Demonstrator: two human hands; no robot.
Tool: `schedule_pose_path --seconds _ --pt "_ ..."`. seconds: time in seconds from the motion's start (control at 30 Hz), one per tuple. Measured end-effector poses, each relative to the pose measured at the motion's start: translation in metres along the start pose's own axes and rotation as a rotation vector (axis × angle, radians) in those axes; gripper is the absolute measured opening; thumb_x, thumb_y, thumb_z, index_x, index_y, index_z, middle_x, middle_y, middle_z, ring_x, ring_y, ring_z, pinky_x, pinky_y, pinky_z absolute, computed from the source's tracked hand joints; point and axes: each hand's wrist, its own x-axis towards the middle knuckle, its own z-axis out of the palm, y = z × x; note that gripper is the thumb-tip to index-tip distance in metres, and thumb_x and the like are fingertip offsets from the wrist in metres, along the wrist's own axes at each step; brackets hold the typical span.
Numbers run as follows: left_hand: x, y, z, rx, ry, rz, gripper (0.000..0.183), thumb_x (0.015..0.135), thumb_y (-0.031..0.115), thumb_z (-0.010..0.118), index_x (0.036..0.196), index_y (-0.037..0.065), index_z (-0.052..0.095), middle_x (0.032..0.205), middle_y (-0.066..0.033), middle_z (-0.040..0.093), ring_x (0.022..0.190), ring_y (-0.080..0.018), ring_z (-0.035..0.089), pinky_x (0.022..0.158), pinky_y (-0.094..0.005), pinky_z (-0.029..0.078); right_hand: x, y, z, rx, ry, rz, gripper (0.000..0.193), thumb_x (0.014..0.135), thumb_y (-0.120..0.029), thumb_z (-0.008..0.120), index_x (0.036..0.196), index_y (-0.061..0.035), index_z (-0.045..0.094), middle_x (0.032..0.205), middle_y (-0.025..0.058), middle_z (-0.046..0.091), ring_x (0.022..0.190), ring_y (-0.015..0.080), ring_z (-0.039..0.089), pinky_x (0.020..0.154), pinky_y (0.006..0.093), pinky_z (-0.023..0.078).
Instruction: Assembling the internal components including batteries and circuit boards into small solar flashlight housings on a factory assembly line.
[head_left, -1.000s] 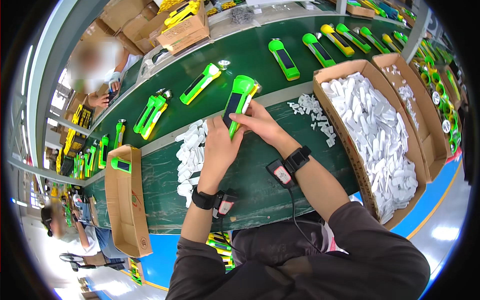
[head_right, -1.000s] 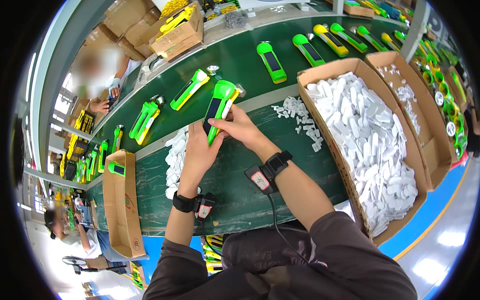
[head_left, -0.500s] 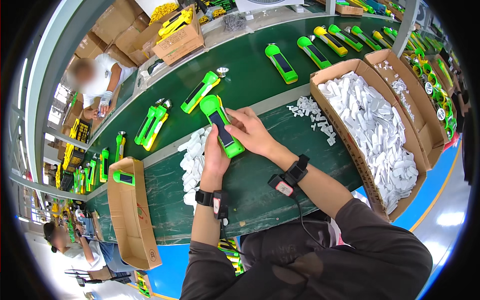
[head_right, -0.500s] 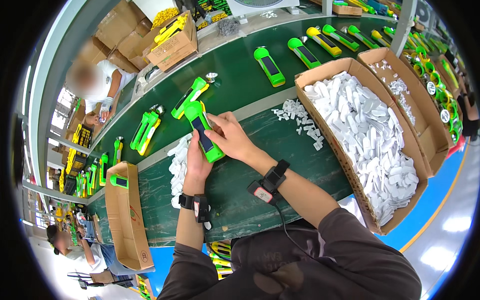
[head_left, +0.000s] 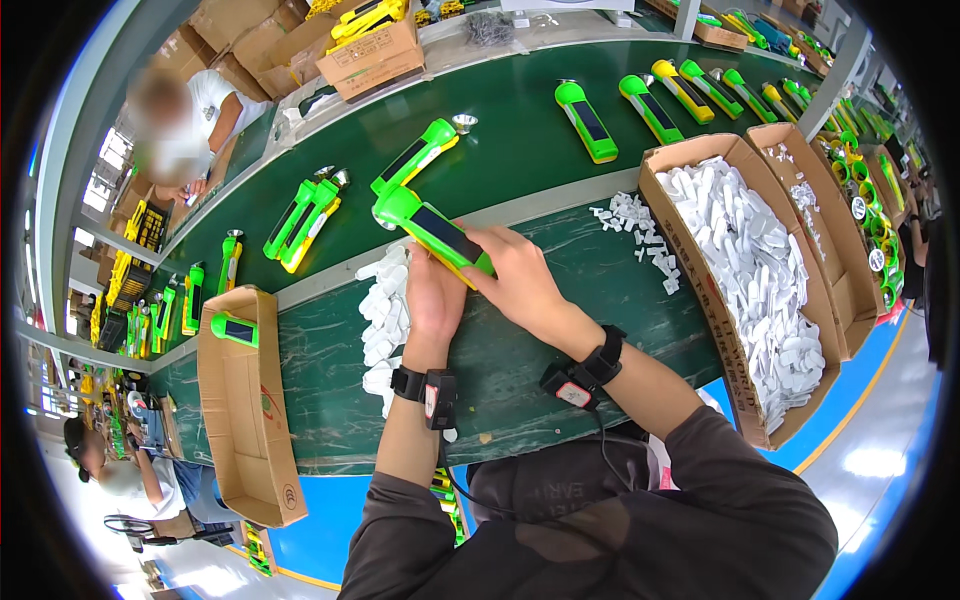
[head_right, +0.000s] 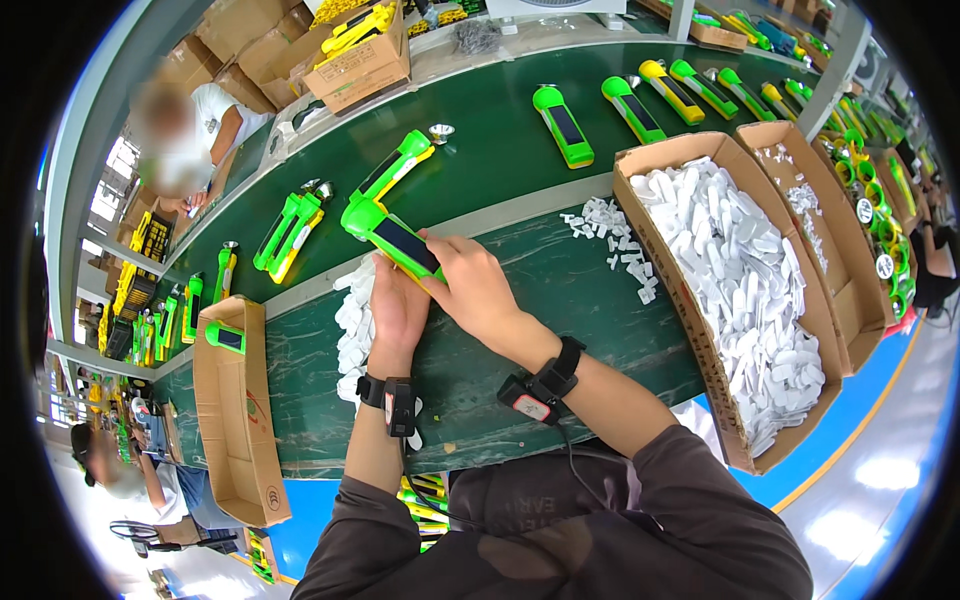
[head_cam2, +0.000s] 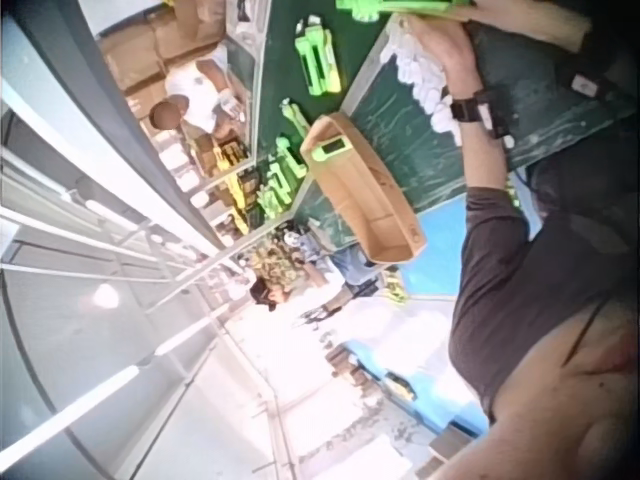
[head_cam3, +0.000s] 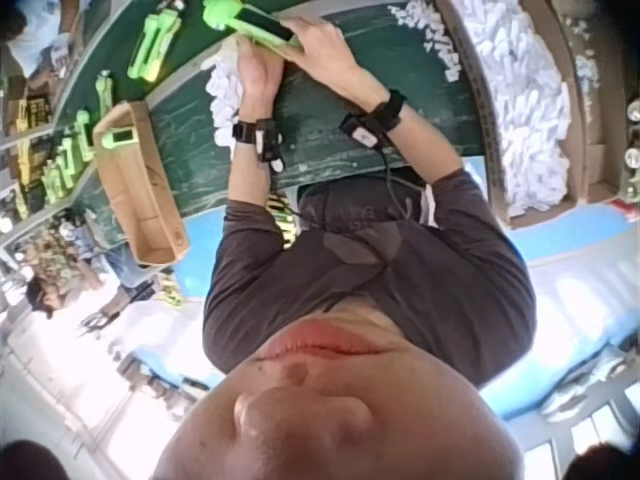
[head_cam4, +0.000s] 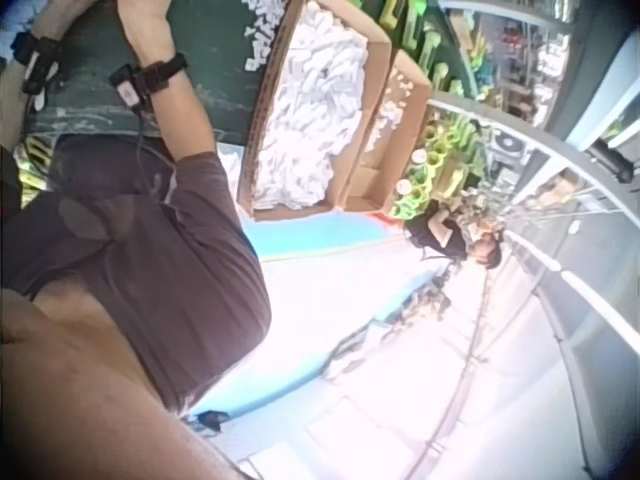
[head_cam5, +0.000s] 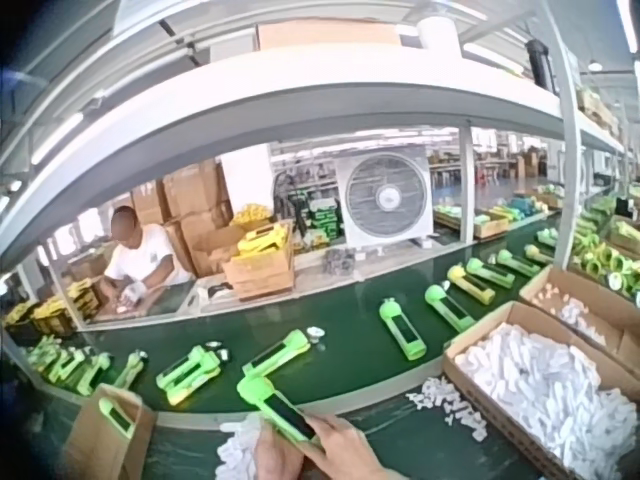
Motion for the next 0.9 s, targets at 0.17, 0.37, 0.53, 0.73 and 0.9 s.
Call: schedule_pose_path --seconds 0.17,0.37,0.53,0.73,0.9 --pt "-0.001 -0.001 -0.004 0.042 0.007 0.073 0.042 0.104 0.034 0.029 0.132 0.004 0.039 0.131 -0.0118 0.048 0.124 -0.024 0.046 0.107 -0.0409 0.034 0.004 0.002 0.0 0.008 0.133 -0.196 0.037 0.079 -0.002 0.063 0.116 0.0006 0.056 0.11 0.0201 0.06 0.097 0.0397 0.057 0.084 0.0457 0.047" --pt "-0.002 0.001 -0.002 -0.067 0.009 0.003 0.038 0.104 0.03 0.032 0.13 0.004 0.04 0.126 -0.0094 0.05 0.119 -0.0222 0.049 0.103 -0.0424 0.038 0.009 0.024 0.009 0.314 0.072 0.042 0.033 0.082 -0.004 0.064 0.114 0.0035 0.057 0.108 0.0205 0.063 0.098 0.032 0.062 0.085 0.0379 0.048" --pt "-0.002 0.001 0.0 -0.106 0.027 0.005 0.039 0.103 0.031 0.036 0.13 0.003 0.039 0.128 -0.0096 0.049 0.12 -0.0215 0.049 0.104 -0.0412 0.038 0.015 0.038 0.01 0.793 -0.02 0.236 0.034 0.09 -0.006 0.061 0.119 0.0095 0.054 0.113 0.0183 0.063 0.108 0.0205 0.06 0.091 0.0305 0.047" --pt "-0.002 0.0 0.0 -0.044 0.015 0.065 0.041 0.102 0.032 0.037 0.13 0.001 0.039 0.129 -0.0107 0.049 0.12 -0.0224 0.049 0.105 -0.0409 0.038 0.017 0.034 0.0 0.868 -0.096 0.369 0.038 0.093 -0.013 0.059 0.124 0.0071 0.051 0.12 0.0136 0.06 0.109 0.017 0.058 0.092 0.0278 0.046" --pt "0.0 0.001 0.001 -0.034 0.046 0.095 0.042 0.103 0.032 0.036 0.129 0.0 0.039 0.127 -0.0119 0.051 0.118 -0.0226 0.05 0.104 -0.0405 0.039 0.013 0.027 0.011 0.817 0.003 0.262 0.038 0.093 -0.012 0.059 0.123 0.0086 0.051 0.12 0.0149 0.06 0.11 0.0186 0.057 0.095 0.0293 0.045"
